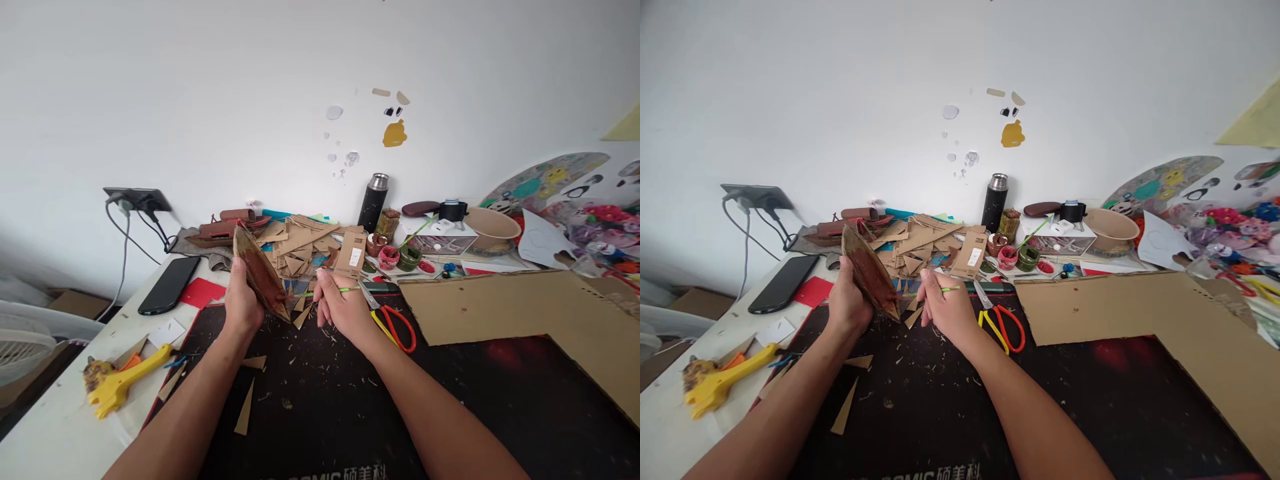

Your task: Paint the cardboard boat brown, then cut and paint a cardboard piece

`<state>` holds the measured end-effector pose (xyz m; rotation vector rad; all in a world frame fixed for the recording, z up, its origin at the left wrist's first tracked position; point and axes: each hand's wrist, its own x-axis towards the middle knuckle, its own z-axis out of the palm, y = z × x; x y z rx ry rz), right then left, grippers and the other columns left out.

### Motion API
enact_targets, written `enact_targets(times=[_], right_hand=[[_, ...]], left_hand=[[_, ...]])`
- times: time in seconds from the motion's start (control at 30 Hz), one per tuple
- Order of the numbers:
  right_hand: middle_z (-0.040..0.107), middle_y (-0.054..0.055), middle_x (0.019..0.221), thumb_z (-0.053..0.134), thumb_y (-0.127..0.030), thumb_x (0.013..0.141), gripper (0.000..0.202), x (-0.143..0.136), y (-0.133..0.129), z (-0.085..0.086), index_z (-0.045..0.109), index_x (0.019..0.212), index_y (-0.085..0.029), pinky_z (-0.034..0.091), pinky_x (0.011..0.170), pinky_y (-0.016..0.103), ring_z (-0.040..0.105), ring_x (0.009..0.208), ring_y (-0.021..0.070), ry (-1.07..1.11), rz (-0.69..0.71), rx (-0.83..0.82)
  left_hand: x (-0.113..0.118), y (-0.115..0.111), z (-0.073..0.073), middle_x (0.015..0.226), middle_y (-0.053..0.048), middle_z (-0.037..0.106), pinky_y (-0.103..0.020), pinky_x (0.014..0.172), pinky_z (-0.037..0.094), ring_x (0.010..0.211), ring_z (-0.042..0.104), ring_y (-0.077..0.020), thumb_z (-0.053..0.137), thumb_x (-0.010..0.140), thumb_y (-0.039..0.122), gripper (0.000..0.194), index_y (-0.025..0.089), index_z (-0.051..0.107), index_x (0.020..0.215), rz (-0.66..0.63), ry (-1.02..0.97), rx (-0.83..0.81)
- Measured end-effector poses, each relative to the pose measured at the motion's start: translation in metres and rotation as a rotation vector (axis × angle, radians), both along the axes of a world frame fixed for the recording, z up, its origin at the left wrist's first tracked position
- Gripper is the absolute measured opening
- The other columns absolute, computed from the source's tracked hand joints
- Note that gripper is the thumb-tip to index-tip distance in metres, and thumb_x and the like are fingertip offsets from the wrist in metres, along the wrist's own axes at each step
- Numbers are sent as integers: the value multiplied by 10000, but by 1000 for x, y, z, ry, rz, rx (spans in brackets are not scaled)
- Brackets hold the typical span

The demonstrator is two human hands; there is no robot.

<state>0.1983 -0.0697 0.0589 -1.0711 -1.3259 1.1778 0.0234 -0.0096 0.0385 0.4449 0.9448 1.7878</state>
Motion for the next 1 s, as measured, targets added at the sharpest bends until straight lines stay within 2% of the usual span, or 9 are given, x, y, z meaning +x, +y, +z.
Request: enact_targets(times=[0.1,0.2,0.47,0.73,1.0], right_hand=[[426,-83,360,464,-741,1044,630,1,-2,2,567,697,-225,333,379,202,537,312,116,-39,49,-15],[426,-81,350,470,-738,1043,629,1,-2,3,564,689,-227,319,371,203,522,301,114,-38,67,-27],[449,-81,398,489,-770,1016,637,-3,-1,-1,573,705,-222,332,365,198,580,336,122,53,31,-20],[417,-84,333,488,-767,1014,635,1,-2,7,541,672,-235,309,361,203,501,288,115,-19,76,-72],[426,-80,344,487,-794,1001,649,2,-2,7,544,674,-236,329,368,208,515,298,122,-9,64,-56]], left_hand=[[-3,1,10,1406,-101,741,-369,1163,512,1356,660,-248,594,1062,494,383,180,767,1196,91,-17,-29],[-7,2,15,1341,-98,770,-365,1148,525,1317,682,-234,596,1065,478,381,175,761,1226,150,-35,-57],[2,-2,11,1377,-111,751,-393,1191,487,1380,644,-259,604,1050,506,377,188,782,1145,59,28,-65],[-8,5,18,1292,-92,785,-330,1143,519,1309,681,-201,566,1086,432,330,168,763,1102,192,-40,-37],[-11,7,20,1272,-112,780,-352,1147,519,1322,673,-220,582,1075,456,343,168,762,1122,224,-26,-28]])
